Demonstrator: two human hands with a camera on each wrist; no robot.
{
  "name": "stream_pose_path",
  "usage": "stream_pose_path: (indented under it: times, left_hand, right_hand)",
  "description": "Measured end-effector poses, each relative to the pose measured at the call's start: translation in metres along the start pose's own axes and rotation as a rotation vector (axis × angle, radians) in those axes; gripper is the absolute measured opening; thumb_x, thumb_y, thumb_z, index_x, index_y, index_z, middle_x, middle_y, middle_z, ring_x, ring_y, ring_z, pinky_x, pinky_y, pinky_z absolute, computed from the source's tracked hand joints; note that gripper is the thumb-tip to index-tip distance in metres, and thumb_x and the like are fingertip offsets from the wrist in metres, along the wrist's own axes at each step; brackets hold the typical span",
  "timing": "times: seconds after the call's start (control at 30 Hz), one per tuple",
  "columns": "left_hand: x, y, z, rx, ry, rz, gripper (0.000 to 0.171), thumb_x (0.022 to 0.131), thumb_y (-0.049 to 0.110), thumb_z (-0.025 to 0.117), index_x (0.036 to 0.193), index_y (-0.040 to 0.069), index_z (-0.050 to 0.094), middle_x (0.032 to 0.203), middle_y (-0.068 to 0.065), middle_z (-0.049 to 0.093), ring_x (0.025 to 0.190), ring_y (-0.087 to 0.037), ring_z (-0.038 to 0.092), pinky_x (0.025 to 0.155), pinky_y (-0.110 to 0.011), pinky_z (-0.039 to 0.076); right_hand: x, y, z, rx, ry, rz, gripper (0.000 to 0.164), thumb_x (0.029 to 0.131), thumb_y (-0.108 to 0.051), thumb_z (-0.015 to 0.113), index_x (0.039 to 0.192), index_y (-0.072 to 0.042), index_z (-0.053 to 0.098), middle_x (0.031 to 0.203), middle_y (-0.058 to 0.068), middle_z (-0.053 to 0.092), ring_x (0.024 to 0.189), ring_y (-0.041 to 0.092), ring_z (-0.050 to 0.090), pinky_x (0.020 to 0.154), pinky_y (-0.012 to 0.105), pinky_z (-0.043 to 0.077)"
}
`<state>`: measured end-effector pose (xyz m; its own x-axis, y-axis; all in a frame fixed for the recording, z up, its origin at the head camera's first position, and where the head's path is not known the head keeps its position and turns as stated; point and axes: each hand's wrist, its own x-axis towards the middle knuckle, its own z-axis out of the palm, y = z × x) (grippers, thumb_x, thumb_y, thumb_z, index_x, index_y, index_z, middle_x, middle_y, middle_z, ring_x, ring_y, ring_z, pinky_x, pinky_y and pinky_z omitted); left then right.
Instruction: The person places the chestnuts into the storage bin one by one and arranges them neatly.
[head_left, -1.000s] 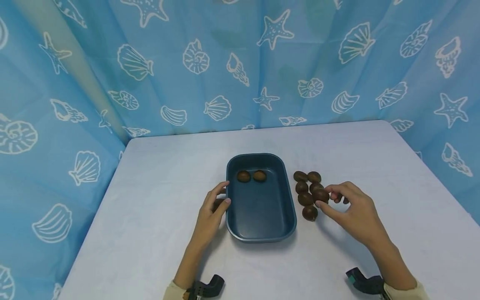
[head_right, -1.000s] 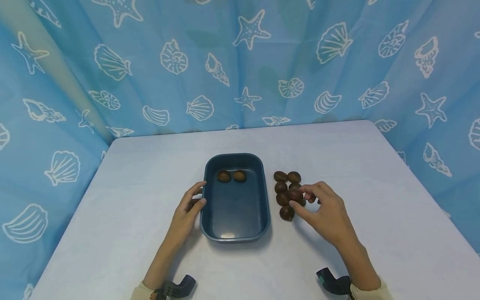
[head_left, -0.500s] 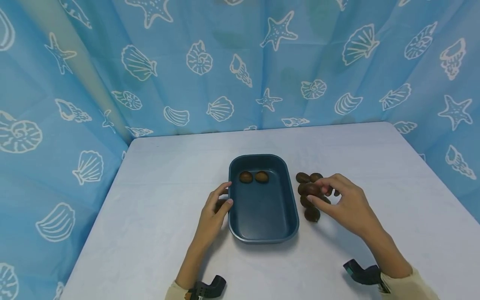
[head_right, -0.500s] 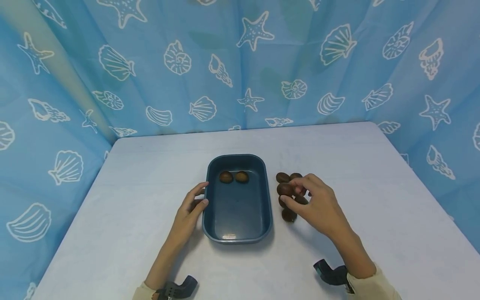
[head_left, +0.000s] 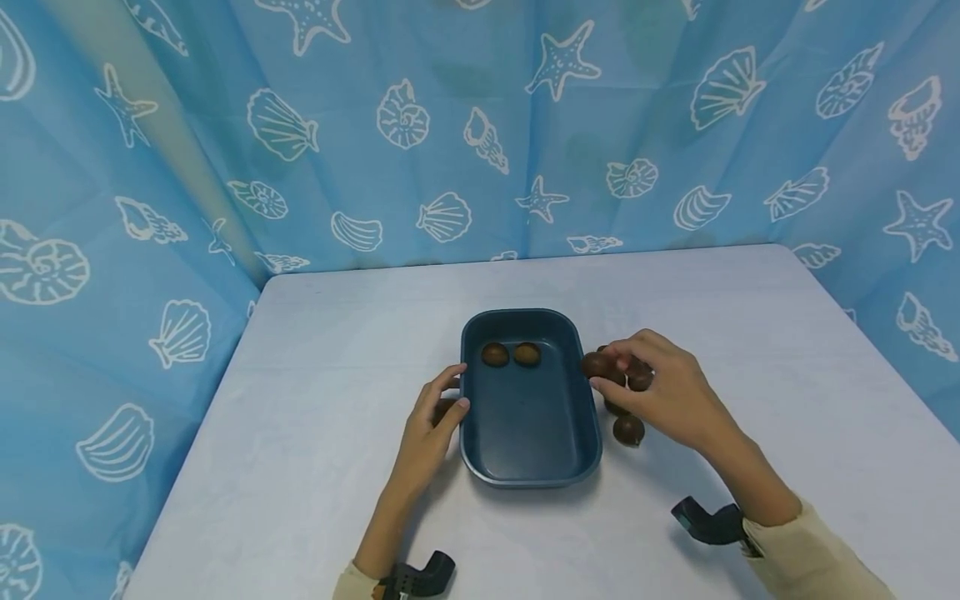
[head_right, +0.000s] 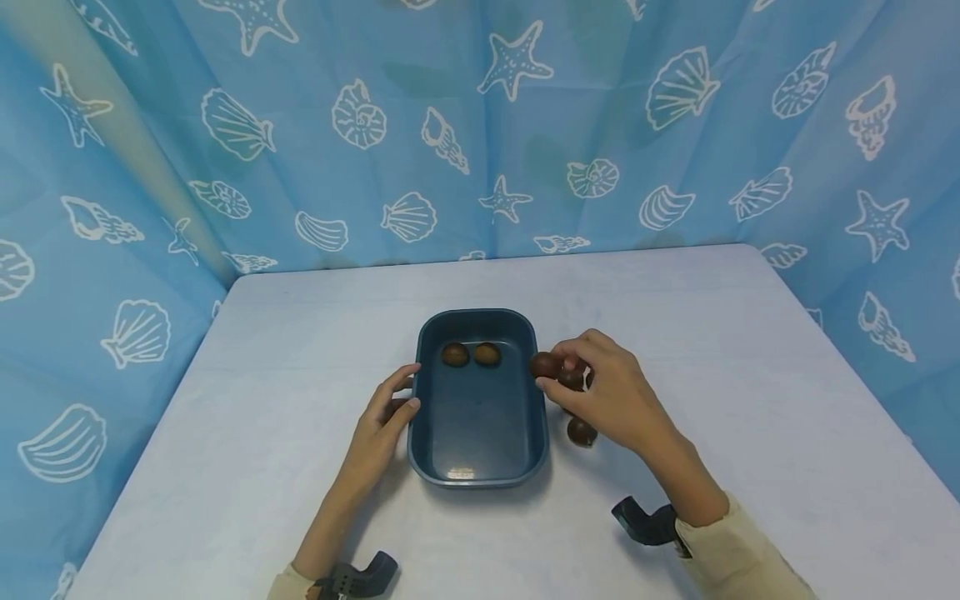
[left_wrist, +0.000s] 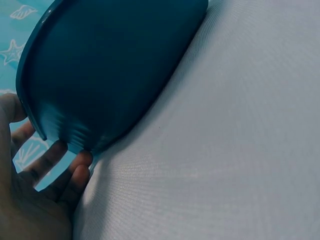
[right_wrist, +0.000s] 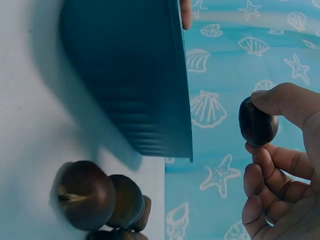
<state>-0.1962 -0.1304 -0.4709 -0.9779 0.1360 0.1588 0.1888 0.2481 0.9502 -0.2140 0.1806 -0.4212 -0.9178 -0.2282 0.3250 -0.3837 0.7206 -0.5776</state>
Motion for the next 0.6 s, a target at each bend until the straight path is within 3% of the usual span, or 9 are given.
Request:
stream_pose_path:
  times: [0.2, 0.33, 0.6]
  left_hand:
    - [0.0, 0.0, 0.0, -0.015, 0.001, -0.003, 0.045, 0.104, 0.016, 0.054, 0.149, 0.015, 0.047, 0.137, -0.015, 0.05, 0.113, -0.027, 0.06, 0.097, -0.046, 0.047]
    - [0.001, -0.001, 0.0, -0.027, -0.002, -0.006, 0.045, 0.104, 0.016, 0.054, 0.149, 0.015, 0.047, 0.137, -0.014, 0.05, 0.114, -0.027, 0.06, 0.097, -0.046, 0.047]
    - [0.001, -0.002, -0.001, -0.037, -0.001, -0.014, 0.045, 0.104, 0.015, 0.054, 0.148, 0.015, 0.048, 0.135, -0.011, 0.05, 0.113, -0.026, 0.059, 0.097, -0.045, 0.047]
  right_hand:
    - [0.013, -0.004, 0.005, 0.005, -0.047, -0.019, 0.03, 0.088, -0.031, 0.079, 0.111, -0.014, 0.07, 0.092, -0.002, 0.054, 0.081, 0.018, 0.057, 0.066, 0.032, 0.049]
    - [0.021, -0.008, 0.008, -0.003, -0.079, -0.018, 0.033, 0.089, -0.035, 0.077, 0.112, -0.013, 0.069, 0.094, 0.0, 0.055, 0.084, 0.02, 0.06, 0.07, 0.037, 0.051]
    - [0.037, -0.016, 0.015, -0.008, -0.118, -0.067, 0.033, 0.087, -0.033, 0.079, 0.112, -0.013, 0.069, 0.094, 0.0, 0.055, 0.082, 0.021, 0.054, 0.069, 0.036, 0.05]
